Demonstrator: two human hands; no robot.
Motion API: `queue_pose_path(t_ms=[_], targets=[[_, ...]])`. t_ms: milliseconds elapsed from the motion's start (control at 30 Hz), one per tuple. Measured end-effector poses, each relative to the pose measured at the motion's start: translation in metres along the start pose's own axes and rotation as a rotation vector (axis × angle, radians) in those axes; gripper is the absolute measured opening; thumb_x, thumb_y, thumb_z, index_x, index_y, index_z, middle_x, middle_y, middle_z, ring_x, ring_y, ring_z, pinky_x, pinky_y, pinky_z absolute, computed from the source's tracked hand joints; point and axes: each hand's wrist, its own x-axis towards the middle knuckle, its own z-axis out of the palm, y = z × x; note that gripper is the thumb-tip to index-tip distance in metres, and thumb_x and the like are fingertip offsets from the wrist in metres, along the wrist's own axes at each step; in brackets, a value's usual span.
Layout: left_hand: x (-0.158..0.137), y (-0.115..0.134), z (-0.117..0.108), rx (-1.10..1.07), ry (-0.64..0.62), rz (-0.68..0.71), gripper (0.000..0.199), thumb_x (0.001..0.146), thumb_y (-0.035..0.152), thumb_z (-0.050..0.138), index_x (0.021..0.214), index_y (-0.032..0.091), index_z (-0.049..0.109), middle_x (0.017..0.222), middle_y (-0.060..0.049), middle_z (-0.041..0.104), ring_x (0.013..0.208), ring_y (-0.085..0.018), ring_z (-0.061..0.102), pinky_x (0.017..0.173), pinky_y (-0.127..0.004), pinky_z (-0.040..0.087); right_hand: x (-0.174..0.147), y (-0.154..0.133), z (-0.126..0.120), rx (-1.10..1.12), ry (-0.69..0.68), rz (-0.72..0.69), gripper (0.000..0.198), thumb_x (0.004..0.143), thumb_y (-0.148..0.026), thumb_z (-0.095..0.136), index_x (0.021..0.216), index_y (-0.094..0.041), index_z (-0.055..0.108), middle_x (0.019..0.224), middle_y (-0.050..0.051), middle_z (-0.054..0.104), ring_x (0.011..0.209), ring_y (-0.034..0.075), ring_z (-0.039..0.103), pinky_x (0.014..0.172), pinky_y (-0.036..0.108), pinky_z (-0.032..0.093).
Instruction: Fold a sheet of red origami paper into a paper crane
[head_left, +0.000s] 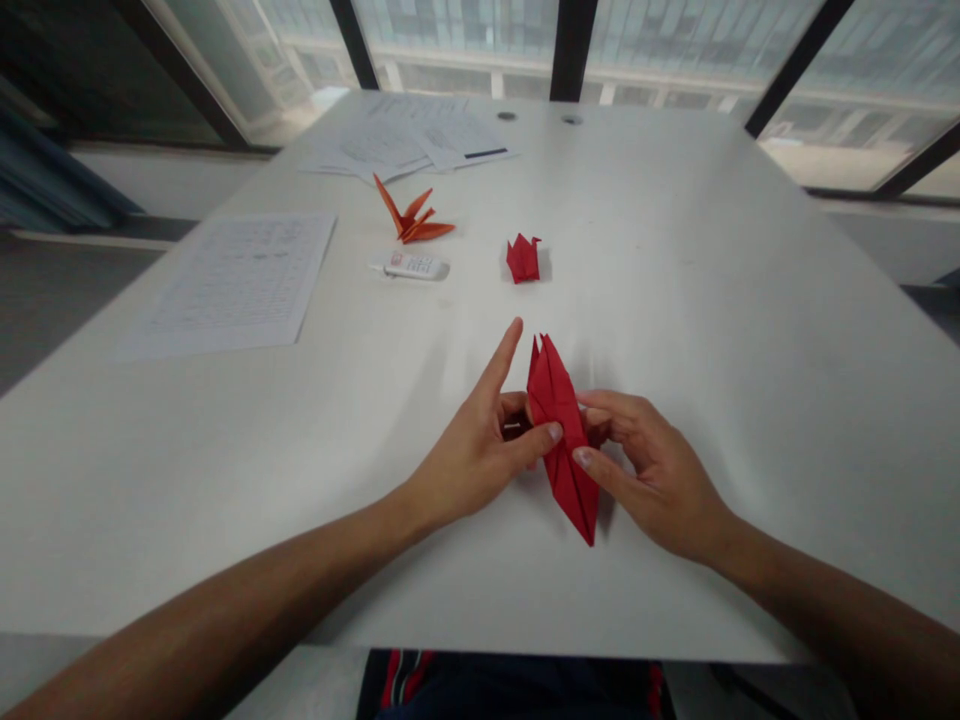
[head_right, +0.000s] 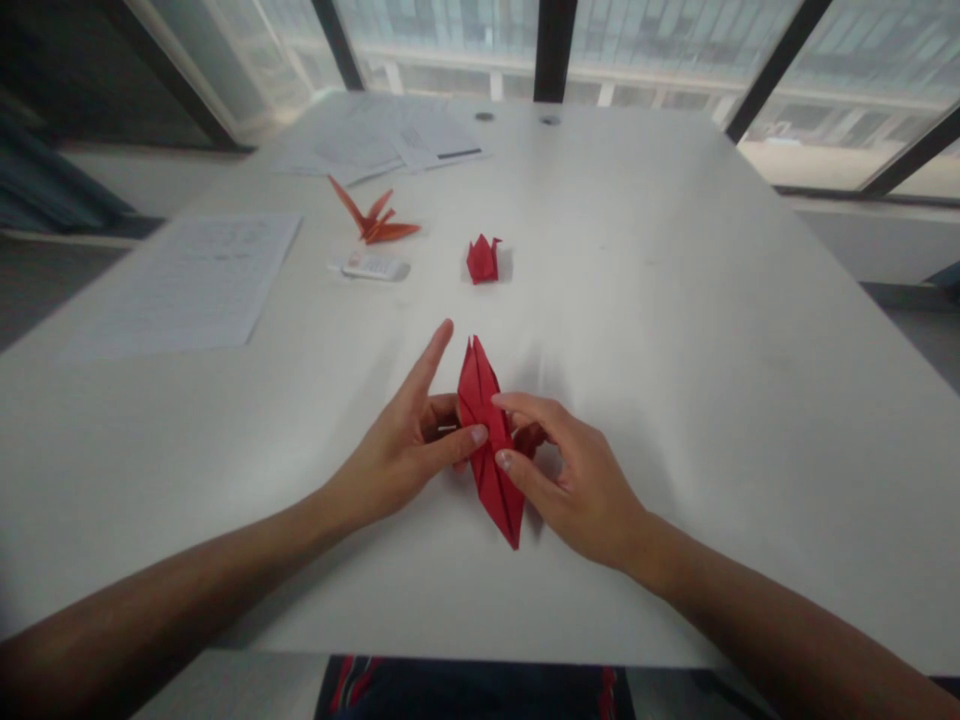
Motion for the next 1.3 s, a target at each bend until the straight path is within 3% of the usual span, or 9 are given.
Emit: queue_pose_path(t_ms=[100,167,233,300,500,800,967,1133,1300], targets=[[-0.002,0.0,0.0,0.137,0.011,0.086,0.088,0.099,0.027,0.066,0.166,0.039,0.011,0.095,-0.001,0.069,0.075,-0.013,0.061,0.071,-0.028,0.053,0.003,-0.002,-0.003,-0.129,-0.014,-0.065,0.019,0.1,-0.025,0.062,0.116,-0.032,0.071,0.108,0.003,0.072,0.097,0.02,0.068,0.086,0.036,0.056],[-0.002,0.0,-0.001,0.243,0.018,0.172,0.067,0.101,0.027,0.061,0.162,0.036,0.033,0.1,-0.003,0.07,0.077,-0.013,0.061,0.07,-0.027,0.053,0.004,-0.003,-0.003,-0.138,-0.003,-0.069,0.016,0.1,-0.026,0.063,0.109,-0.031,0.075,0.105,0.004,0.073,0.095,0.02,0.069,0.084,0.035,0.057],[-0.002,0.0,-0.001,0.34,0.011,0.266,0.044,0.102,0.025,0.059,0.146,0.029,0.058,0.104,-0.005,0.071,0.083,-0.014,0.064,0.072,-0.027,0.053,0.004,-0.003,-0.002,-0.103,0.033,-0.05,0.015,0.099,-0.027,0.065,0.108,-0.03,0.076,0.106,0.004,0.074,0.097,0.02,0.07,0.085,0.035,0.057],[-0.001,0.0,-0.001,0.42,0.004,0.336,0.029,0.099,0.023,0.063,0.127,0.023,0.07,0.107,-0.007,0.071,0.088,-0.015,0.066,0.074,-0.027,0.055,0.003,-0.002,-0.001,-0.032,0.065,-0.016,0.015,0.098,-0.027,0.068,0.11,-0.03,0.076,0.109,0.003,0.075,0.1,0.02,0.07,0.089,0.036,0.057],[-0.001,-0.001,0.001,0.635,0.025,0.411,0.049,0.089,0.015,0.075,0.136,0.023,0.061,0.117,-0.007,0.069,0.102,-0.018,0.067,0.086,-0.031,0.057,-0.001,0.0,0.0,0.106,0.079,0.072,0.03,0.093,-0.027,0.075,0.122,-0.035,0.072,0.112,0.0,0.076,0.102,0.021,0.071,0.091,0.038,0.058],[-0.002,-0.004,-0.001,0.894,0.161,0.696,0.023,0.096,0.016,0.068,0.119,0.019,0.072,0.094,-0.004,0.062,0.084,-0.013,0.061,0.073,-0.024,0.054,0.002,-0.008,0.0,-0.205,0.198,-0.061,0.013,0.094,-0.024,0.072,0.106,-0.029,0.075,0.099,-0.002,0.076,0.09,0.015,0.07,0.084,0.031,0.056],[-0.004,0.005,0.001,0.945,0.169,0.798,0.029,0.086,0.024,0.082,0.112,0.017,0.07,0.108,-0.008,0.065,0.099,-0.019,0.06,0.087,-0.034,0.054,-0.001,-0.015,-0.001,0.101,0.14,0.079,0.013,0.092,-0.028,0.077,0.104,-0.031,0.076,0.097,-0.003,0.078,0.086,0.014,0.072,0.081,0.027,0.058],[-0.002,0.005,-0.002,0.93,0.12,0.893,0.026,0.088,0.016,0.079,0.11,0.017,0.066,0.103,-0.006,0.071,0.096,-0.018,0.063,0.088,-0.036,0.054,-0.003,-0.015,-0.002,0.336,0.039,0.122,0.023,0.088,-0.025,0.081,0.11,-0.031,0.075,0.101,-0.002,0.077,0.092,0.015,0.072,0.081,0.027,0.061],[-0.003,0.002,-0.005,0.955,0.113,0.929,0.028,0.089,0.014,0.077,0.114,0.017,0.066,0.103,-0.007,0.073,0.093,-0.018,0.065,0.085,-0.035,0.055,-0.001,-0.014,-0.003,-0.043,0.067,-0.079,0.026,0.094,-0.021,0.074,0.118,-0.03,0.071,0.104,0.0,0.075,0.094,0.015,0.071,0.088,0.031,0.058]])
